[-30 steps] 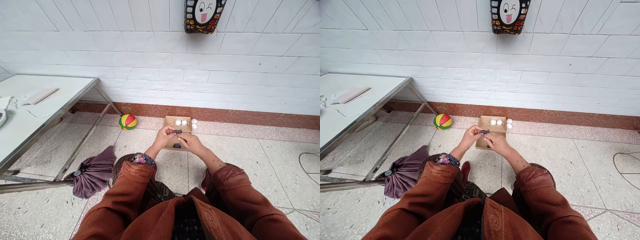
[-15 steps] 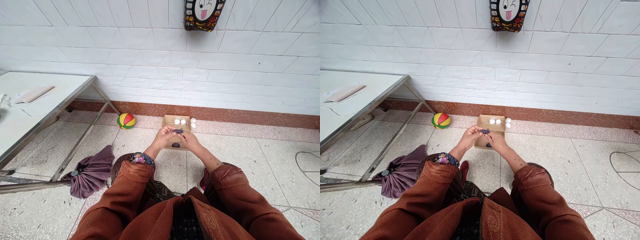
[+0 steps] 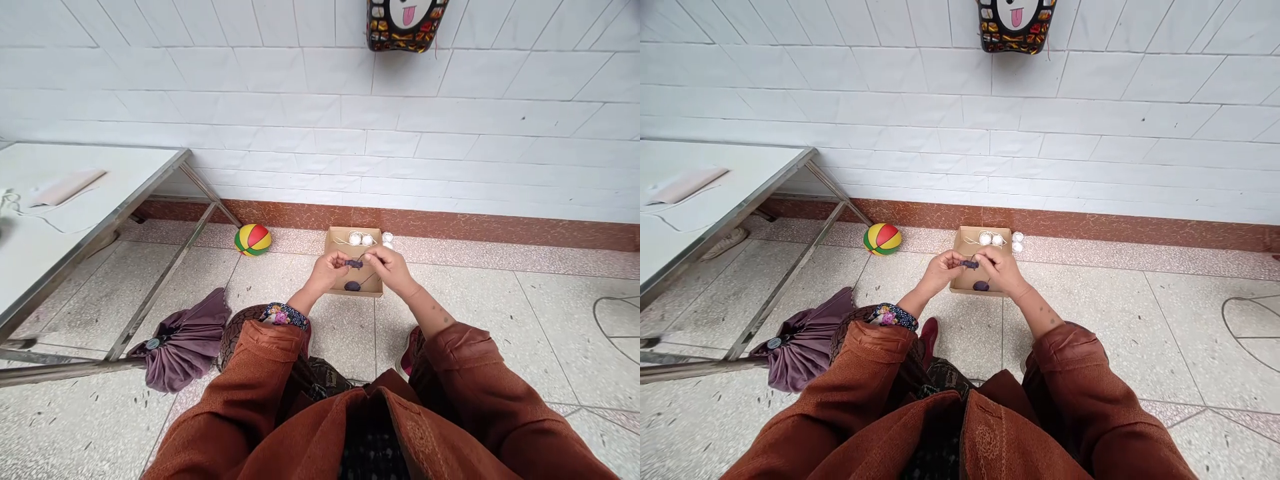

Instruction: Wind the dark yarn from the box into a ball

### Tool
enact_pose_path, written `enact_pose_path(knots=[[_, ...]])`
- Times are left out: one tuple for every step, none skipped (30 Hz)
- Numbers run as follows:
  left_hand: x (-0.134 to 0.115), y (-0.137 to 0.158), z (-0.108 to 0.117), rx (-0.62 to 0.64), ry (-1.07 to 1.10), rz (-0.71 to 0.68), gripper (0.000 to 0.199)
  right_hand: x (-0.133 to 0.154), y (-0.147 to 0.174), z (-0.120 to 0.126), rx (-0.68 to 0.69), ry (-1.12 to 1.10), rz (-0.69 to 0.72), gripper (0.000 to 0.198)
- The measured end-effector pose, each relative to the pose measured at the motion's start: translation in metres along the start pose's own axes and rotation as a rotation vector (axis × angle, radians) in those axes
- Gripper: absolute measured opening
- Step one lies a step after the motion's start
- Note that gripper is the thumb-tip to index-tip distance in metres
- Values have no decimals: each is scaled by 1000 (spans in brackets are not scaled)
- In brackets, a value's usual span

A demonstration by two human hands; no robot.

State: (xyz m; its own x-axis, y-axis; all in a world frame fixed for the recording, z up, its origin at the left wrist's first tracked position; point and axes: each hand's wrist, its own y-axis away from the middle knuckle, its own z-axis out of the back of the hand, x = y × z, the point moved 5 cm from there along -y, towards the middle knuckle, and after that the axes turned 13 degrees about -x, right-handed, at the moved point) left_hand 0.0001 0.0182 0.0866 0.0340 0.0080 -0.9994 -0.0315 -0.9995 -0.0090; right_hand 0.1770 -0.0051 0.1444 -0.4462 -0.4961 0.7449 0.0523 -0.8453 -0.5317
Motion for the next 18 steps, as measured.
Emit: enact_pose_path(knots=[[-1,4,-4,57,-4,17,22,-6,-3,3,-38,15,-37,26],[-1,8,-8,111,2,38,23,-13,-6,5,-73,32,-72,27],[-2,12,-11,153,18,61,24,-20,-8,6,-100,52,-106,27],[-3,15,-14,182,44,82,25,-27,-8,5,-115,76,-139,26],[-4,17,-16,196,77,97,27,-35,-8,3,-112,105,-171,25],[-5,18,-17,193,111,102,28,-41,-6,-1,-89,136,-201,24],[-6,17,-17,175,145,99,30,-47,-3,-7,-48,169,-229,22],[-7,17,-17,147,178,93,31,-51,1,-13,7,202,-251,21],[-7,15,-16,114,210,86,32,-54,5,-20,70,232,-265,19],[-8,14,-14,81,236,79,33,-55,11,-28,134,259,-265,18],[-8,12,-13,49,256,74,33,-53,16,-35,196,277,-248,16],[-8,11,-11,19,265,68,33,-49,22,-43,253,285,-210,15],[-8,9,-9,-8,262,59,32,-44,26,-49,304,276,-152,15],[-8,8,-7,-32,247,47,31,-36,31,-54,347,254,-86,16],[-8,6,-5,-53,226,32,31,-29,34,-58,378,225,-22,17],[-8,5,-3,-71,201,17,31,-21,37,-59,398,192,35,19],[-7,3,-2,-82,175,5,31,-14,38,-59,406,163,80,20],[-6,1,-1,-87,151,-1,31,-9,37,-57,403,137,112,21]])
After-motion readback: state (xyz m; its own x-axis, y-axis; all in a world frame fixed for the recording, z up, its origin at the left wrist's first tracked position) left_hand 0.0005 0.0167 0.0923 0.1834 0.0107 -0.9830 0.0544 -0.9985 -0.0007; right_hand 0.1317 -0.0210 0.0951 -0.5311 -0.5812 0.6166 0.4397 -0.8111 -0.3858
